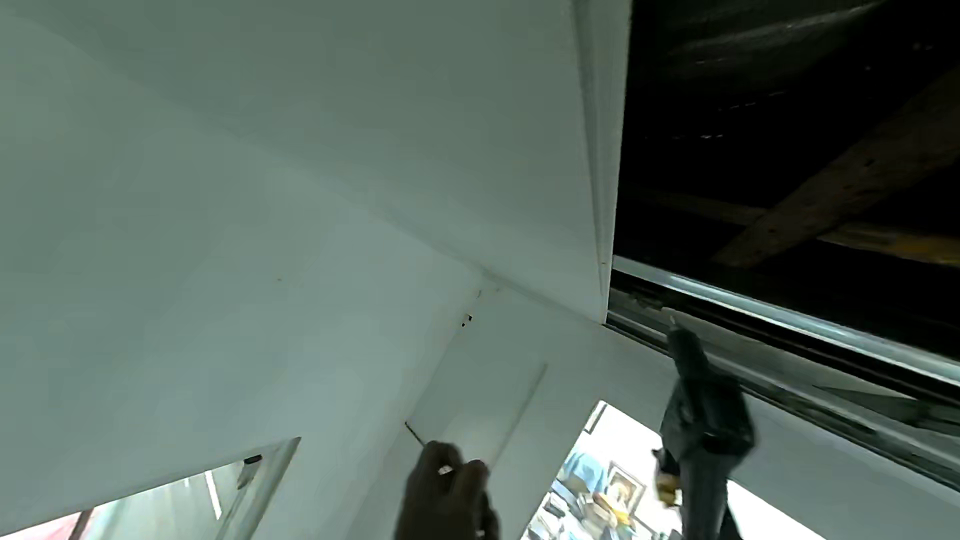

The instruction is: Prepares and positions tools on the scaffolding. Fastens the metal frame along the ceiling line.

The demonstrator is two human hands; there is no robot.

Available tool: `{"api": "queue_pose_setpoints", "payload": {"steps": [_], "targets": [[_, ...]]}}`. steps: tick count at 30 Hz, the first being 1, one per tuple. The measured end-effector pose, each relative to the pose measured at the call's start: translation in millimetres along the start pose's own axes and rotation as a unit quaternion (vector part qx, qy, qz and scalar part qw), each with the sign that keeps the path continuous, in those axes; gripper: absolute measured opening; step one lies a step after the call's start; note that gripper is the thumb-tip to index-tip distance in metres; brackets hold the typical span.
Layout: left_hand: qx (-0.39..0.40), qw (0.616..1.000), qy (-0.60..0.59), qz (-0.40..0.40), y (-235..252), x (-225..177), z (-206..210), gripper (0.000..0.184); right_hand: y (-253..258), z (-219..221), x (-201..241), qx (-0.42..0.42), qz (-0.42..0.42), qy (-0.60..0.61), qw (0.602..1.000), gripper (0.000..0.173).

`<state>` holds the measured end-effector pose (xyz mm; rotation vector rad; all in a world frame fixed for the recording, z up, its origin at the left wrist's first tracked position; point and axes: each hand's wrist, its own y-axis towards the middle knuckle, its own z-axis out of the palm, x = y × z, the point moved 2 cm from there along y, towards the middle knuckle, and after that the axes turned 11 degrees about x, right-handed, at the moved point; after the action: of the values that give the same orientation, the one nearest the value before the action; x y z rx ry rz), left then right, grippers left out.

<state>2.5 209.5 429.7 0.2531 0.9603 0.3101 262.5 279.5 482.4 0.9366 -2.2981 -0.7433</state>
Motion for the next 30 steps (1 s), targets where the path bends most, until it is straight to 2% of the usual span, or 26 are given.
{"api": "queue_pose_setpoints", "payload": {"steps": [2,4,6,10,11,13,16,24,30], "targets": [[0.084,0.994,0.05,0.052,18.3,-8.3,29.6,0.023,22.8,-28.0,3.0,-0.036,-0.029,-0.168,0.985,0.085],[0.147,0.981,0.072,0.106,35.4,-19.3,54.8,0.028,36.9,-38.6,3.0,-0.083,-0.045,-0.262,0.961,0.091],[0.171,0.976,0.033,0.129,50.2,-27.2,74.0,0.029,46.8,-41.2,0.5,-0.121,-0.05,-0.299,0.945,0.096],[0.204,0.97,-0.082,0.099,63.7,-21.5,87.5,0.045,57.1,-48.2,6.1,-0.166,-0.059,-0.328,0.928,0.099],[0.203,0.969,-0.086,0.114,63.0,-20.2,90.0,0.045,57.6,-49.8,11.3,-0.168,-0.056,-0.335,0.925,0.098],[0.166,0.969,-0.026,0.179,58.8,-21.5,95.7,0.033,59.9,-48.8,17.1,-0.168,-0.052,-0.343,0.923,0.098],[0.103,0.959,0.065,0.255,59.5,-23.2,104.9,0.039,65.5,-43.5,10.5,-0.174,-0.059,-0.34,0.923,0.098],[0.087,0.96,0.102,0.248,74.1,-25.8,106.2,0.039,78.4,-40.5,-0.9,-0.182,-0.062,-0.351,0.916,0.102],[0.052,0.951,0.194,0.234,78.7,-28.3,107.5,0.045,82.8,-41.3,-4.3,-0.178,-0.055,-0.334,0.924,0.105]]}}
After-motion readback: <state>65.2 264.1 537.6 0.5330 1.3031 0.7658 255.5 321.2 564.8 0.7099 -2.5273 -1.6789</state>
